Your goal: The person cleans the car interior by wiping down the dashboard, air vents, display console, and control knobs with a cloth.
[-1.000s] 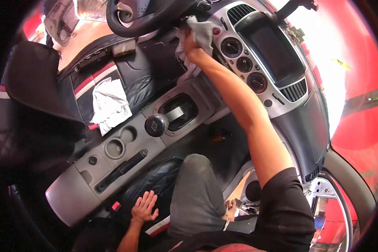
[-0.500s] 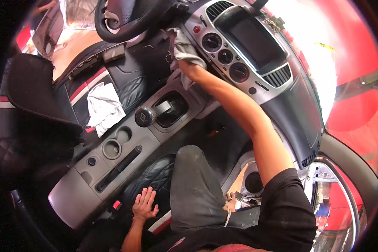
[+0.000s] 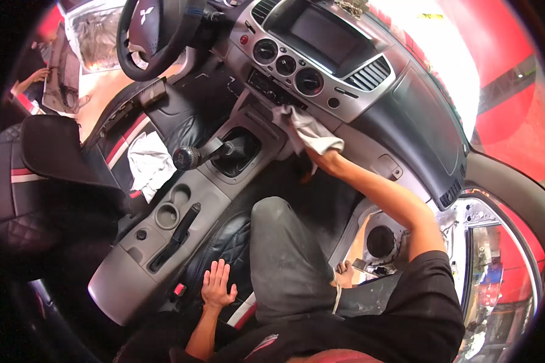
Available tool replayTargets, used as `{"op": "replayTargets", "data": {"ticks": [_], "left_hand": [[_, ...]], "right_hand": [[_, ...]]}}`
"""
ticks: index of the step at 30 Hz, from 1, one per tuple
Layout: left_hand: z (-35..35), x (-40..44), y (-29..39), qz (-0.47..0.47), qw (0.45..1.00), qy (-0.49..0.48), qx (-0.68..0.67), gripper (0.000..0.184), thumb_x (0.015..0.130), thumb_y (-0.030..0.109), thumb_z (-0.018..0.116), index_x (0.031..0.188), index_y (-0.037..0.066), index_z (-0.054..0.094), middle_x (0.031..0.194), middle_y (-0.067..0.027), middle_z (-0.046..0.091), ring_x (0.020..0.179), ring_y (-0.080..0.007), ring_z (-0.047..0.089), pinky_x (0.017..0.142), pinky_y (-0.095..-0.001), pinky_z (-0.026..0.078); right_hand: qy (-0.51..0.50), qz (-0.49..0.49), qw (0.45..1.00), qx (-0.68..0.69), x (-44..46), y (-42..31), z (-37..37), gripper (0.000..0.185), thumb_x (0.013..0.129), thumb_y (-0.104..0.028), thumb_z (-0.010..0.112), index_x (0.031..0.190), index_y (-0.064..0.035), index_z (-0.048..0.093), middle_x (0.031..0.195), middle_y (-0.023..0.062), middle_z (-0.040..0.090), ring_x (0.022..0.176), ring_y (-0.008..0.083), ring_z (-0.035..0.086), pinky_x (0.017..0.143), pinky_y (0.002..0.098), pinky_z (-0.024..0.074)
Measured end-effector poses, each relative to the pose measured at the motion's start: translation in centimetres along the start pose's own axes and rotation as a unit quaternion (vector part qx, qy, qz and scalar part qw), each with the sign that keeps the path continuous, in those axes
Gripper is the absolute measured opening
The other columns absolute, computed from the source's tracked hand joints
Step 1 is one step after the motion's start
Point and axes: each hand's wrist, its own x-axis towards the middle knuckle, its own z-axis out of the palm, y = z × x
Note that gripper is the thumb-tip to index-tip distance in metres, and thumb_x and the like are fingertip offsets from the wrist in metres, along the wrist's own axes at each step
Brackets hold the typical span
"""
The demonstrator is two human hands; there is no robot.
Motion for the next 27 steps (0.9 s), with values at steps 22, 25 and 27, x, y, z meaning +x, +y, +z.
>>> {"op": "replayTargets", "data": {"ticks": [22, 25, 27], "left_hand": [[0.1, 0.0, 0.0, -0.007, 1.0, 0.0, 0.022, 0.068, 0.089, 0.041, 0.053, 0.147, 0.005, 0.053, 0.156, -0.0145, 0.048, 0.148, -0.0305, 0.041, 0.123, -0.0464, 0.021], [-0.1, 0.2, 0.2, -0.003, 1.0, -0.002, 0.01, 0.068, 0.088, 0.04, 0.055, 0.146, 0.004, 0.052, 0.156, -0.016, 0.048, 0.147, -0.0322, 0.04, 0.122, -0.0472, 0.022], [-0.4, -0.1, 0.0, -0.004, 1.0, -0.008, 0.004, 0.07, 0.086, 0.039, 0.056, 0.146, 0.003, 0.052, 0.156, -0.0169, 0.047, 0.148, -0.0337, 0.04, 0.121, -0.0484, 0.024]], "right_hand": [[0.071, -0.135, 0.982, -0.109, -4.6, 2.5, 7.2, 0.051, 0.1, -0.03, 0.046, 0.147, -0.0108, 0.055, 0.157, 0.0088, 0.046, 0.144, 0.0223, 0.043, 0.121, 0.0413, 0.0329], [0.08, -0.147, 0.977, -0.13, -1.5, 0.4, 6.6, 0.051, 0.1, -0.03, 0.046, 0.147, -0.0105, 0.055, 0.157, 0.0092, 0.046, 0.144, 0.0231, 0.043, 0.121, 0.0418, 0.0323], [0.086, -0.155, 0.973, -0.149, 1.9, -0.8, 5.8, 0.051, 0.1, -0.03, 0.046, 0.146, -0.0103, 0.055, 0.157, 0.0095, 0.046, 0.144, 0.0236, 0.043, 0.121, 0.0422, 0.0319]]}}
